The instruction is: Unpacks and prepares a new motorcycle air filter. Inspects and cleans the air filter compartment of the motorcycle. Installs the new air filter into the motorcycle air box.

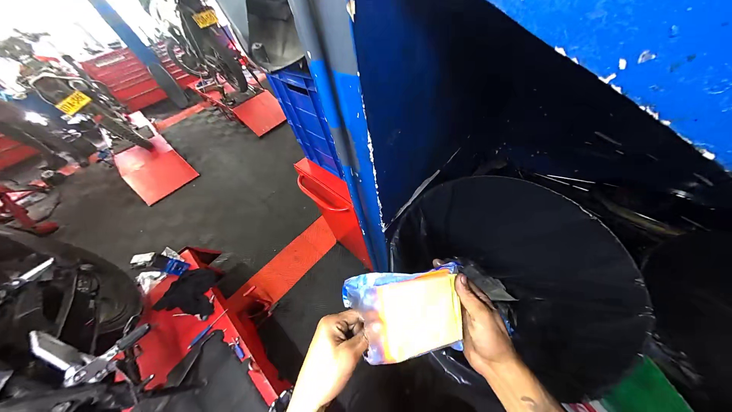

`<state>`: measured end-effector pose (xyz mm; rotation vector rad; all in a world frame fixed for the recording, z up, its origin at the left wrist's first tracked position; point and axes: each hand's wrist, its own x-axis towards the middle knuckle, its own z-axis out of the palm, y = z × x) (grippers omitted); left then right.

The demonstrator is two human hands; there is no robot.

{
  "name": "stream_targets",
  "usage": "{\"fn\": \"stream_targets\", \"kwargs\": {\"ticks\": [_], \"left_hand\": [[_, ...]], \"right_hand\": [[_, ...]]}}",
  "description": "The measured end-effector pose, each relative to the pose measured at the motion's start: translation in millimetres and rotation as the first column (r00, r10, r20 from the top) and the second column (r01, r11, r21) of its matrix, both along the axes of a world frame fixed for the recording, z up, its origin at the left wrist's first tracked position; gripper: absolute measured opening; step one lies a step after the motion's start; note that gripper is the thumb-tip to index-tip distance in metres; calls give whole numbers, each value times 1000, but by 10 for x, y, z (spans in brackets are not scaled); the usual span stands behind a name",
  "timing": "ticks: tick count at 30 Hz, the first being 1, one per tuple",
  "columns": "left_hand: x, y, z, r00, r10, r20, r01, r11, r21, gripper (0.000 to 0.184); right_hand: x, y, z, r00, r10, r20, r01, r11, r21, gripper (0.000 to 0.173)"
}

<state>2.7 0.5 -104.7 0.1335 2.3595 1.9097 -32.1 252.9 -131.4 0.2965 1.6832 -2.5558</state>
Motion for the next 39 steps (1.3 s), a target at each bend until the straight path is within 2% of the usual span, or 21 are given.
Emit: {"fn": "stream_targets", "kwargs": {"ticks": [4, 6, 8, 9, 10, 12, 14, 15, 16, 17, 19, 21, 22, 24, 26, 28, 31, 34, 36, 39], "left_hand": [[-47, -2, -100, 996, -62, 65, 58, 997, 48, 11], [-80, 8, -135, 997, -80, 11, 80, 997, -8, 13], [-140, -1, -120, 992, -113, -48, 111, 993, -50, 15], [-179, -18, -99, 990, -127, -60, 124, 991, -58, 16], [-225, -37, -78, 988, -138, -62, 134, 989, -64, 16], [-332, -77, -34, 986, -157, -57, 153, 986, -63, 17], [-448, -120, 20, 983, -180, -34, 178, 983, -45, 19], [-511, -141, 47, 981, -191, -12, 191, 981, -38, 20], [-584, -159, 67, 980, -200, 11, 200, 979, -28, 21], [-659, -174, 69, 980, -198, 35, 198, 980, -6, 21], [-758, -204, 29, 981, -168, 96, 161, 984, 70, 21], [-840, -222, -13, 984, -122, 130, 100, 981, 165, 21], [-872, -233, -35, 984, -98, 146, 67, 977, 202, 21], [-941, -261, -83, 982, -41, 182, -8, 965, 263, 21], [-995, -304, -142, 980, 7, 197, -65, 955, 290, 21], [-1019, -365, -198, 982, 17, 186, -70, 957, 281, 20], [-1021, -456, -216, 986, -6, 164, -40, 959, 279, 19], [-1036, -496, -128, 985, -19, 173, -36, 950, 309, 17], [-1039, -471, -55, 986, -24, 166, -30, 948, 317, 17], [-1077, -423, 63, 986, -24, 167, -30, 948, 316, 21]], "right_hand": [[-9, 12, -15, 998, -62, 29, 62, 998, 12, 39], [-37, 13, -57, 994, -108, 35, 107, 994, 23, 36], [-66, 15, -119, 987, -158, -13, 158, 978, 135, 32], [-75, 20, -152, 984, -162, -67, 174, 948, 266, 31], [-84, 22, -182, 979, -161, -124, 199, 881, 430, 31], [-96, -1, -192, 961, -160, -227, 275, 662, 697, 35], [-132, -63, -182, 928, -171, -332, 373, 474, 798, 38], [-158, -102, -183, 911, -191, -366, 413, 431, 802, 38], [-198, -136, -186, 897, -218, -384, 441, 430, 788, 36], [-250, -168, -188, 889, -250, -384, 458, 467, 756, 34], [-314, -228, -153, 898, -314, -308, 440, 649, 620, 27], [-335, -329, -20, 937, -333, -102, 345, 847, 404, 31], [-311, -399, 44, 948, -317, 22, 294, 902, 316, 37], [-245, -563, 90, 939, -278, 201, 245, 954, 172, 45], [-191, -689, 30, 952, -239, 189, 220, 968, 116, 38], [-199, -753, -65, 964, -263, 29, 258, 959, 118, 27], [-288, -697, -122, 936, -274, -223, 330, 903, 277, 20], [-378, -557, -106, 886, -161, -435, 390, 766, 510, 18], [-433, -480, -90, 861, -132, -491, 436, 689, 579, 18], [-483, -393, -111, 781, -84, -619, 566, 513, 645, 22]]}}
